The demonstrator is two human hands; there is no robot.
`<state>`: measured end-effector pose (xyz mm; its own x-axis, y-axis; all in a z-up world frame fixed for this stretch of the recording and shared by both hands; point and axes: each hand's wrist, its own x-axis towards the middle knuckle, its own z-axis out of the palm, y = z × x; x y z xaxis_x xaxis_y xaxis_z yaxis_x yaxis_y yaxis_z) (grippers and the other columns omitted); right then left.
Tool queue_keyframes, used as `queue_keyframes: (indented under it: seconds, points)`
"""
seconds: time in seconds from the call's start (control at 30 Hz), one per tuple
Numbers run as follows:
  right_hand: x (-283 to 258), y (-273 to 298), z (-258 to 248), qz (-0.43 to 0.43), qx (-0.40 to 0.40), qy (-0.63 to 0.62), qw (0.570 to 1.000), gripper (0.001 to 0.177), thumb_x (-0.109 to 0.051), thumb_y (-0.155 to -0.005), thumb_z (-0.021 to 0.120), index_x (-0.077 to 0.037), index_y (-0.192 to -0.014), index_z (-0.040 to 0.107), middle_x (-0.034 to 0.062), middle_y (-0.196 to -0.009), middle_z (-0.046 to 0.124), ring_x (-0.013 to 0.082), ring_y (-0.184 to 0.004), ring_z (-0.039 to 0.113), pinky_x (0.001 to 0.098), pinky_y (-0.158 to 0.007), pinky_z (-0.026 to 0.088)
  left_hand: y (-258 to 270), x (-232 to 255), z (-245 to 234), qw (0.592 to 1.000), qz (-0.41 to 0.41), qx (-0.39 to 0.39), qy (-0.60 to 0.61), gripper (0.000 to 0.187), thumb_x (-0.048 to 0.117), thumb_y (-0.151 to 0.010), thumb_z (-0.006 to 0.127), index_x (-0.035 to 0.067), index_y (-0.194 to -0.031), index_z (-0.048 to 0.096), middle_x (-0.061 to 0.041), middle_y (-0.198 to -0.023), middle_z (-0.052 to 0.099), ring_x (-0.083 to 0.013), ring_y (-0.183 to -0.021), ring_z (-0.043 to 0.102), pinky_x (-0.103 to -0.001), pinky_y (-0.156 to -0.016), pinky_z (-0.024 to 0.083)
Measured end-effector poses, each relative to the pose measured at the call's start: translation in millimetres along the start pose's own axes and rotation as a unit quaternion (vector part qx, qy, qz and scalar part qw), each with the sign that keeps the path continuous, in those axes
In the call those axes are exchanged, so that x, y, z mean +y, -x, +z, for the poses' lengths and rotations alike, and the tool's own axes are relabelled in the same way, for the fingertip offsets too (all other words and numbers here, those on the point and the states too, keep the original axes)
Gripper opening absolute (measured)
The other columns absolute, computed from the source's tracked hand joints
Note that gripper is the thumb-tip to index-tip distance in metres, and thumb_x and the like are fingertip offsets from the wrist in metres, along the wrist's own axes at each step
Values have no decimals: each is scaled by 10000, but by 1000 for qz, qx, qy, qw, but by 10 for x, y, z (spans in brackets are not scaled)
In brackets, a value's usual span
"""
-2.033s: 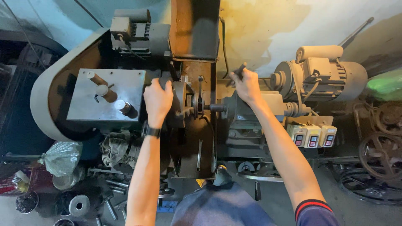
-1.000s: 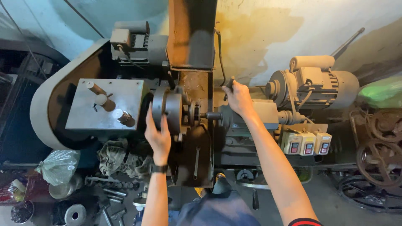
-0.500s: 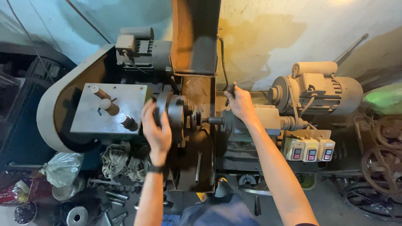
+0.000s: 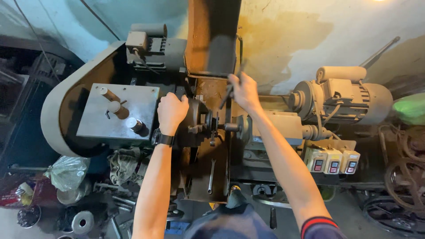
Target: The person operates a metal lathe in a workshop, using a wrench to tighten the chuck and a T-handle bar to rotate the spindle. They repeatedly adjust the chuck and spindle components while the machine is running.
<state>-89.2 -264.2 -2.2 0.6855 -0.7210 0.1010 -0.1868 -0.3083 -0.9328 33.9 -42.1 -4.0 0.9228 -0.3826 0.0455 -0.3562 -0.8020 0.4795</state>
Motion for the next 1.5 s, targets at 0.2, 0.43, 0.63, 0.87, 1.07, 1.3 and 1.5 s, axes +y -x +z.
queue_keyframes:
  seconds: [0.2, 0.43, 0.63, 0.87, 1.07, 1.3, 1.5]
  points:
    - [113, -236, 370, 30, -100, 81, 991, 385, -325, -1035, 632, 42, -920, 635, 130, -709, 682, 192, -591, 667, 368, -539, 528, 62, 3, -60, 999, -4, 17, 28, 511, 442, -894, 707, -66, -955, 707, -331, -970, 684, -503, -917, 672, -549, -798, 552]
    - [-47, -180, 335, 49, -124, 54, 990, 370, -326, -1023, 615, 30, -925, 632, 108, -701, 697, 181, -567, 679, 365, -537, 546, 65, 25, -84, 999, -8, 4, 43, 518, 448, -896, 704, -67, -954, 704, -322, -973, 689, -502, -918, 676, -550, -802, 555]
    - [76, -171, 432, 62, -159, 77, 982, 366, -333, -1014, 624, 22, -924, 642, 88, -687, 684, 170, -556, 663, 367, -512, 541, 58, -4, -47, 999, 2, 25, 35, 520, 452, -880, 719, -66, -934, 708, -329, -952, 687, -505, -899, 677, -554, -795, 555]
    - [257, -205, 442, 36, -137, 84, 986, 365, -315, -1014, 645, 40, -929, 649, 106, -703, 684, 168, -560, 673, 371, -526, 548, 61, -18, -20, 999, 3, 29, 28, 520, 456, -873, 723, -61, -921, 709, -326, -943, 689, -503, -890, 680, -552, -791, 559]
    - [86, -31, -146, -22, 10, 35, 999, 278, -243, -1003, 665, 32, -964, 661, 131, -756, 710, 191, -642, 694, 397, -573, 555, 119, -80, 16, 997, 36, 57, 24, 475, 421, -913, 714, -53, -932, 701, -314, -891, 692, -502, -857, 680, -558, -763, 554]
    - [683, 228, -531, -133, 26, 205, 969, 188, -127, -976, 697, 48, -992, 632, 276, -811, 665, 467, -784, 659, 482, -683, 520, 899, -113, -150, 957, 110, 167, 210, 413, 232, -995, 663, -47, -1296, 612, -279, -1019, 717, -475, -920, 700, -513, -785, 554]
    - [500, 325, -506, -134, 9, 188, 973, 191, -127, -956, 681, 43, -1028, 634, 294, -843, 664, 492, -842, 654, 526, -695, 509, 1715, -1207, 1232, 928, 102, 198, 298, 575, 54, -1018, 579, -80, -1526, 344, -320, -1444, 531, -468, -1330, 551, -458, -1127, 443]
